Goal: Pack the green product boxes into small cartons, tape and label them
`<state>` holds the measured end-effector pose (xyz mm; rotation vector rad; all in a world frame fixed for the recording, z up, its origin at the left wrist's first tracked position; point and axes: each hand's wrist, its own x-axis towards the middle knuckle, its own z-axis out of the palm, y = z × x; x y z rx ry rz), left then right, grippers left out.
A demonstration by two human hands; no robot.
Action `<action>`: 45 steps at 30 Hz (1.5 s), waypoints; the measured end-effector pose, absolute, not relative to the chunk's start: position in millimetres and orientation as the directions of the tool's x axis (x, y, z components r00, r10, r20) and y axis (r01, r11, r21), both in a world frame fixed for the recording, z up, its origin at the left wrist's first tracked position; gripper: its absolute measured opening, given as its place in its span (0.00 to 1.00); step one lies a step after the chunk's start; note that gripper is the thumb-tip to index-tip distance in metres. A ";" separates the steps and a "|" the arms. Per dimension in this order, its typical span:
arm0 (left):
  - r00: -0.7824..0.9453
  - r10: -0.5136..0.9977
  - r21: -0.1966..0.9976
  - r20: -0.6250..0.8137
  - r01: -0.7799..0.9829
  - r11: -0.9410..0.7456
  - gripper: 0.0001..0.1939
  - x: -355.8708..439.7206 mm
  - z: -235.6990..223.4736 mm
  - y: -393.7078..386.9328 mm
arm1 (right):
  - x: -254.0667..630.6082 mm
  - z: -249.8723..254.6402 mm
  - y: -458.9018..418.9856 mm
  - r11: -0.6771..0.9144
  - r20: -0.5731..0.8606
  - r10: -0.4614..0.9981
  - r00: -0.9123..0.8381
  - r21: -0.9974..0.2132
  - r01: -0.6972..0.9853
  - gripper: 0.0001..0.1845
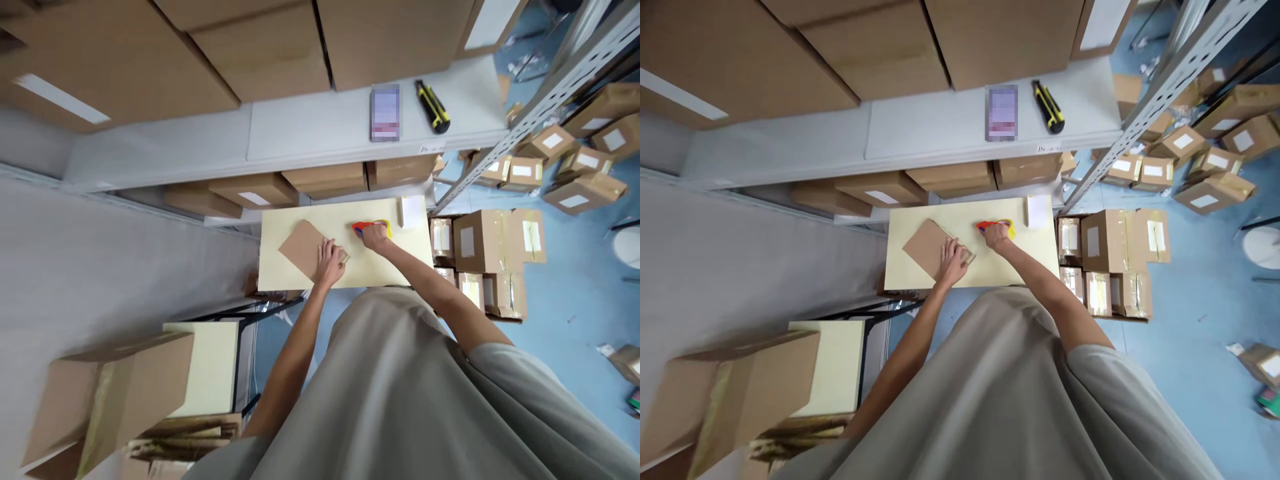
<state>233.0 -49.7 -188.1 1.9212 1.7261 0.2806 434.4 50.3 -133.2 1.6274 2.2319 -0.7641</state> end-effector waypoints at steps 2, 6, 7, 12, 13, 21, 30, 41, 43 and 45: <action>0.085 0.983 0.552 -0.162 0.834 0.019 0.29 242.7 -180.4 -43.8 | 439.3 -115.4 54.2 0.189 -0.494 0.821 -0.285 -0.236 0.953 0.21; -0.037 0.999 0.640 0.037 0.768 0.004 0.37 275.4 -152.6 -24.4 | 443.0 -77.9 54.6 0.059 -0.483 0.837 -0.256 -0.385 0.921 0.30; -0.069 0.994 0.652 0.089 0.758 -0.006 0.36 282.5 -142.2 -18.3 | 442.5 -67.2 55.0 0.044 -0.454 0.854 -0.254 -0.424 0.905 0.31; -0.122 0.940 0.640 0.320 0.759 -0.119 0.38 290.4 -76.0 19.6 | 435.5 -3.7 70.0 0.167 -0.186 0.941 -0.284 -0.475 0.864 0.26; -0.116 0.923 0.634 0.367 0.757 -0.157 0.38 287.9 -62.2 28.7 | 432.9 9.5 76.4 0.202 -0.140 0.943 -0.301 -0.478 0.855 0.26; -0.099 0.836 0.631 0.540 0.705 -0.324 0.45 276.0 4.1 111.3 | 391.3 74.8 171.9 0.455 0.215 0.890 -0.402 -0.359 0.815 0.23; 0.031 0.936 0.679 0.350 0.680 -0.277 0.50 272.5 -48.6 135.2 | 366.5 32.3 232.4 0.352 0.122 0.935 -0.332 -0.233 0.906 0.30; -0.173 0.976 0.657 -0.132 0.722 0.217 0.38 226.1 -202.5 -66.1 | 410.5 -120.6 58.3 0.257 -0.014 0.953 -0.302 -0.489 0.834 0.37; -0.162 0.974 0.634 -0.158 0.740 0.226 0.35 227.8 -210.8 -91.2 | 422.3 -163.4 0.5 0.124 -0.323 0.891 -0.319 -0.504 0.855 0.35; -0.146 0.972 0.622 -0.183 0.749 0.229 0.34 231.2 -213.1 -102.8 | 427.8 -193.2 -43.4 0.029 -0.574 0.738 -0.355 -0.498 0.867 0.32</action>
